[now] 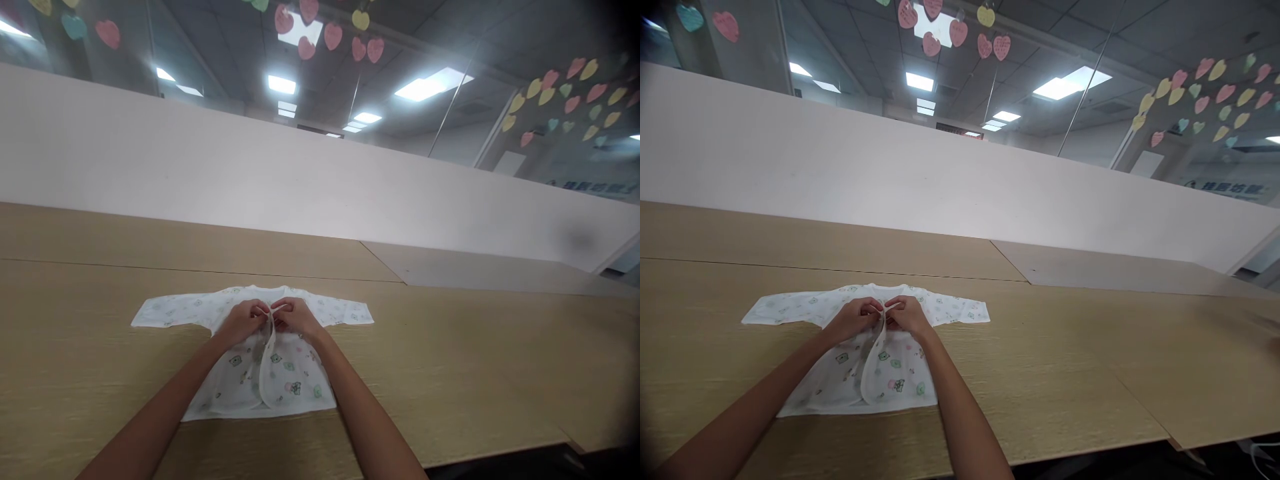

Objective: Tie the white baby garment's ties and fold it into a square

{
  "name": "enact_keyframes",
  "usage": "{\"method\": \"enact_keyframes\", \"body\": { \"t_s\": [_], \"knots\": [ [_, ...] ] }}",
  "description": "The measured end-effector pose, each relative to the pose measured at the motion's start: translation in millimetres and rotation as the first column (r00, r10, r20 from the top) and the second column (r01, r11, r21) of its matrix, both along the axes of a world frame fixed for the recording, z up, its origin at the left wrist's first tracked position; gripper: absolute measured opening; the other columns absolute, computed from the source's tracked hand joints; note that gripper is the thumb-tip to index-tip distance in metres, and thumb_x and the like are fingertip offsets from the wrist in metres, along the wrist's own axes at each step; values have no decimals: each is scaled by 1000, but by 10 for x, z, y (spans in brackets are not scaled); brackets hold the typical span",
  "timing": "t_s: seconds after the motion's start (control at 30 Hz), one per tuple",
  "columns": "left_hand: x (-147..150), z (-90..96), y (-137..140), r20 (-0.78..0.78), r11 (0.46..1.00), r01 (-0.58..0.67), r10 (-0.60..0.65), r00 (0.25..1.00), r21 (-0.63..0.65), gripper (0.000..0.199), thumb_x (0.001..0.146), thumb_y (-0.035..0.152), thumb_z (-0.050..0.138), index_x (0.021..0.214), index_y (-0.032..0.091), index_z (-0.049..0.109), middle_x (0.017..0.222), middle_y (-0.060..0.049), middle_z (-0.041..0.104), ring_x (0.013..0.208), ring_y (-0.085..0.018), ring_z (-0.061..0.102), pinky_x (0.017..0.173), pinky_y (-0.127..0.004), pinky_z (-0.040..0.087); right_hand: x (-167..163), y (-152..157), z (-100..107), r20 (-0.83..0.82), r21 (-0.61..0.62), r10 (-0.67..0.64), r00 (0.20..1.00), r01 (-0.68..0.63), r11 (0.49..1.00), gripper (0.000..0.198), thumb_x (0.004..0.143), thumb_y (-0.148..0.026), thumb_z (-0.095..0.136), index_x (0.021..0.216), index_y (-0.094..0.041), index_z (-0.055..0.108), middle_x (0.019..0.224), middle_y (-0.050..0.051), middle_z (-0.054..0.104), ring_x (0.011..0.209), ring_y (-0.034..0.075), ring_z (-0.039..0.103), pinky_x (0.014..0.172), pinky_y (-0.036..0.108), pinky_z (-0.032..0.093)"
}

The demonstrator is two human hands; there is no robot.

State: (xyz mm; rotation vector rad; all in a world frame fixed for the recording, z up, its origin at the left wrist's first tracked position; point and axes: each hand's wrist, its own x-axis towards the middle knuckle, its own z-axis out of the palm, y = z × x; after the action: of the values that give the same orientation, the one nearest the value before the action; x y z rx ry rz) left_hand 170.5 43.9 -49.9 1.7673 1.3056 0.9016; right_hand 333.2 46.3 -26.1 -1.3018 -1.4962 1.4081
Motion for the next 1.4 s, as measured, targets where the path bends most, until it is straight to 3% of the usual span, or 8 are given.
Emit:
{"method": "enact_keyframes", "body": {
  "t_s": [0.23,0.43,0.77,0.87,0.97,1.07,1.17,1.4],
  "knots": [
    [13,40,-15,-44,999,-54,54,998,9,21,69,27,47,81,18,62,68,-1,69,59,-15,59,54,-24,39,-7,3,-50,44,96,110,993,-114,989,28,64,-1,53,87,-13,59,58,-4,58,43,6,50,44,18,42],
    [23,-2,-14,41,999,-43,42,998,30,25,70,33,52,88,19,60,74,-2,71,71,-18,65,63,-26,43,-62,8,-113,97,172,15,995,-32,985,25,62,-3,56,84,-15,60,60,-4,56,43,5,46,42,17,37],
    [-21,-58,44,-30,994,-28,32,999,108,22,67,24,50,86,20,60,75,-1,71,70,-17,64,65,-26,45,-123,-3,-165,-73,-2,-131,989,131,991,20,60,-6,58,78,-14,55,58,-4,55,42,4,41,41,16,30],
    [-39,-28,28,-143,986,-49,73,987,160,23,65,20,49,83,21,63,77,-1,70,72,-18,62,67,-27,44,-122,-3,-126,59,51,-165,985,162,986,19,60,-6,59,77,-15,55,57,-4,54,42,5,42,41,17,31],
    [-58,17,-5,-271,973,-83,141,952,216,19,59,14,49,64,22,66,73,-3,68,80,-21,58,72,-29,42,-81,-11,-39,308,188,-191,932,137,973,10,61,-6,59,66,-14,56,57,-2,57,46,6,46,44,17,34],
    [-63,79,-49,-283,989,16,26,959,147,20,55,13,48,51,22,66,65,-3,65,76,-21,57,71,-28,42,-12,-70,95,451,62,71,890,-111,992,20,70,-23,60,53,-14,55,50,0,54,42,7,43,40,19,30],
    [-54,157,-94,-202,984,171,-157,967,53,28,56,13,44,58,22,71,66,-2,66,71,-18,57,68,-26,42,45,-146,205,446,-160,381,810,-346,924,31,73,-38,59,53,-13,58,47,0,53,38,6,40,35,19,26],
    [-76,283,-167,-183,926,372,-378,908,-69,22,65,27,54,72,22,74,68,0,67,66,-17,56,59,-23,39,137,-158,284,432,-205,494,755,-451,869,21,70,-26,60,55,-13,56,46,-3,50,37,5,41,35,17,29]
  ]
}}
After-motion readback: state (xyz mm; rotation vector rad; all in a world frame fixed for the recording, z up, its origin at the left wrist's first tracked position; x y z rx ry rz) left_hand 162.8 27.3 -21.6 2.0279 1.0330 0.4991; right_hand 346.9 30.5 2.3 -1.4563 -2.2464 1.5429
